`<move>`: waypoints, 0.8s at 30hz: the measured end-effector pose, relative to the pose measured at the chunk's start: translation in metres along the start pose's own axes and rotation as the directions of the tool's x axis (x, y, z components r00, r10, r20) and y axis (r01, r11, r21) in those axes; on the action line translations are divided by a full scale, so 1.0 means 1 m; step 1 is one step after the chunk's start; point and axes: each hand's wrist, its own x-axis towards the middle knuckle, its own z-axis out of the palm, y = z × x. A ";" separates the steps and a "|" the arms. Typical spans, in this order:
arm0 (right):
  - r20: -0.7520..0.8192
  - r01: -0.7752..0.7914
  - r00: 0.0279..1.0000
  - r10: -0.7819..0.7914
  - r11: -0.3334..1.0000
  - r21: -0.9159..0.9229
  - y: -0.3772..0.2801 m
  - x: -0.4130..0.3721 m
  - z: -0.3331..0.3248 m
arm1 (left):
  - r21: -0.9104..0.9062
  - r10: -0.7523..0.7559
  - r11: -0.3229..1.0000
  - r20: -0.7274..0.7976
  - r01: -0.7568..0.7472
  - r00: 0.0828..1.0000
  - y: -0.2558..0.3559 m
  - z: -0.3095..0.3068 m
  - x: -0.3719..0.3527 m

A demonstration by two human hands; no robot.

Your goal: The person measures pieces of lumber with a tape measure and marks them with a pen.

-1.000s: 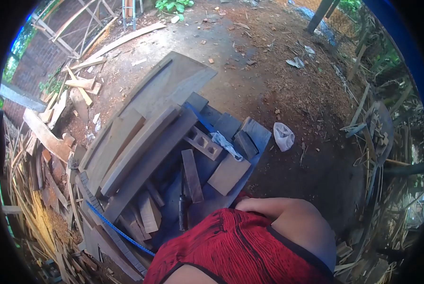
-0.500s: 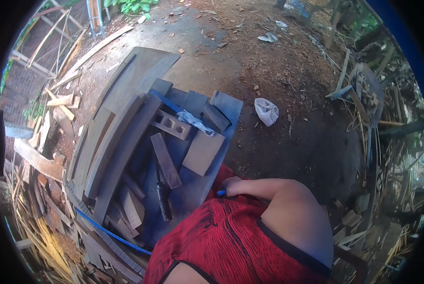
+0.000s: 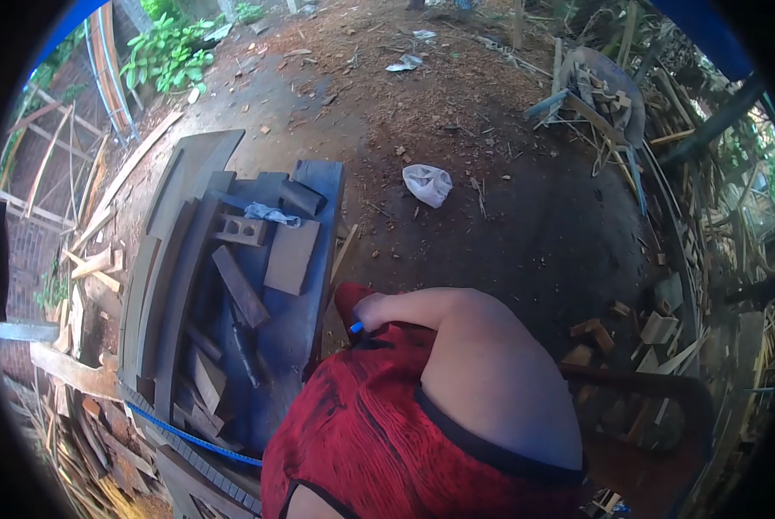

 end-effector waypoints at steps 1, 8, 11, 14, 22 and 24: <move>0.018 0.004 1.000 -0.004 1.000 -0.018 0.000 -0.001 0.001 | 0.003 0.011 1.000 0.001 -0.011 1.000 0.006 0.004 -0.005; -0.042 0.034 0.998 -0.037 0.997 -0.063 0.005 -0.012 0.013 | 0.016 0.058 0.998 -0.003 -0.057 0.998 0.038 0.025 -0.058; -0.087 0.054 0.994 -0.058 0.997 -0.050 0.011 -0.015 0.020 | -0.011 0.082 0.996 -0.056 -0.083 0.995 0.052 0.033 -0.084; -0.170 0.043 0.984 -0.044 0.999 -0.011 0.007 -0.037 0.014 | 0.001 0.103 0.995 -0.033 -0.103 0.994 0.075 0.043 -0.112; -0.236 0.065 0.969 -0.077 0.996 -0.061 0.020 -0.031 0.016 | -0.334 0.967 0.214 0.203 -0.918 0.151 0.247 0.103 -0.154; -0.235 0.055 0.970 -0.060 0.998 -0.027 0.022 -0.028 0.019 | -0.435 0.974 0.091 0.228 -0.896 -0.012 0.275 0.122 -0.170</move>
